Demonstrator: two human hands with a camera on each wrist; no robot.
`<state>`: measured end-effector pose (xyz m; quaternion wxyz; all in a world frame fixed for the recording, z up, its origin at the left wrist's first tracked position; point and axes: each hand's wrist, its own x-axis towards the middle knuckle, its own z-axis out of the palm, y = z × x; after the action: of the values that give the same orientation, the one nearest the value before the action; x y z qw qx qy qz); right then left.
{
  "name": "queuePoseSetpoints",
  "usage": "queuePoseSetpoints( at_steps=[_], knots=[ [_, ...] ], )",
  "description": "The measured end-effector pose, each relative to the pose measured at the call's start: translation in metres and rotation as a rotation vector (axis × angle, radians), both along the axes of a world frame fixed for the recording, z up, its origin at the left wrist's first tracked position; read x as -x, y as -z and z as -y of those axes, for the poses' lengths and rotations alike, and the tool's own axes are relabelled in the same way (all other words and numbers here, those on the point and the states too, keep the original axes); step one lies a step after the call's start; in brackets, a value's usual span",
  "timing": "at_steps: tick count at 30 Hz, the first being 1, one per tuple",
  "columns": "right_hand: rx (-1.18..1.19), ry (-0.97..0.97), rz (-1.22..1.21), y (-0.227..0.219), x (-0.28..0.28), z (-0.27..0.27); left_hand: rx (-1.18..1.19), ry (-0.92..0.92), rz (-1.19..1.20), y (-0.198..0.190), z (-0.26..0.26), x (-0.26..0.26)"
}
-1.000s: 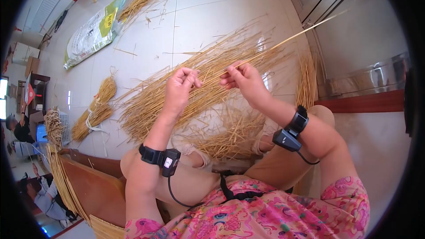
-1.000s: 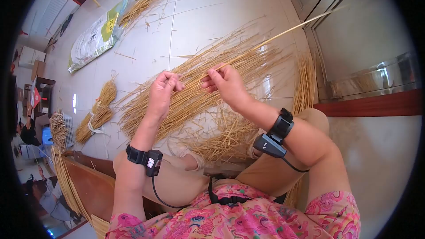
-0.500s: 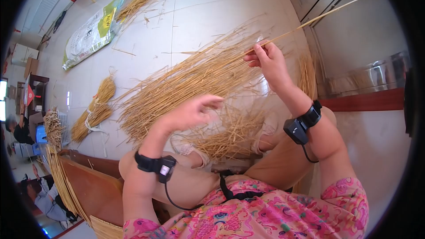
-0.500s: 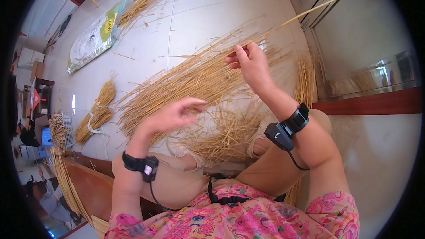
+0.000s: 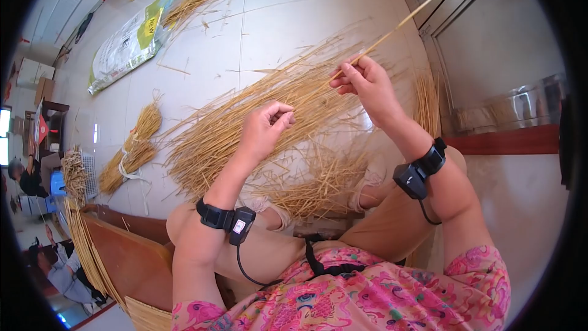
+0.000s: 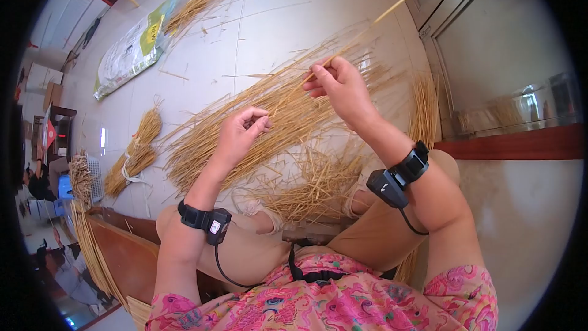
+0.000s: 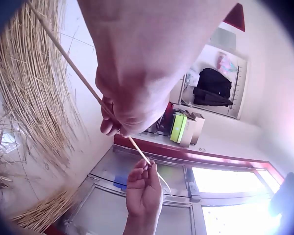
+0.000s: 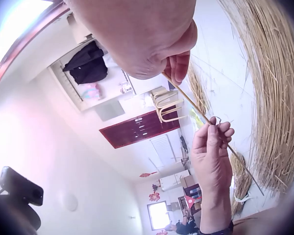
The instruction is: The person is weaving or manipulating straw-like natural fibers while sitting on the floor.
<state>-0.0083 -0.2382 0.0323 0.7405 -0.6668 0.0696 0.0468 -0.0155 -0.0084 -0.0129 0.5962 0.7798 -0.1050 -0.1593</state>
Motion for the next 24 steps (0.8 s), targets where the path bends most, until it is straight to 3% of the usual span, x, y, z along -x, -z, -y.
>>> queuePoseSetpoints(
  at_steps=[4,9,16,19,24],
  knots=[
    [0.024,-0.147,-0.041,0.005,0.004,-0.007,0.07,-0.021,0.046,0.002,0.006,0.007],
    [0.031,-0.252,-0.112,0.011,0.013,-0.023,0.126,0.008,-0.099,-0.002,0.007,0.008],
    [-0.001,-0.273,-0.082,0.017,0.015,-0.028,0.124,0.039,-0.238,-0.006,0.005,0.006],
    [0.014,-0.293,-0.049,0.013,0.016,-0.029,0.045,0.031,-0.155,-0.009,0.005,0.006],
    [0.023,-0.303,-0.003,0.008,0.016,-0.03,-0.163,0.05,0.202,-0.024,0.008,0.004]
  ],
)
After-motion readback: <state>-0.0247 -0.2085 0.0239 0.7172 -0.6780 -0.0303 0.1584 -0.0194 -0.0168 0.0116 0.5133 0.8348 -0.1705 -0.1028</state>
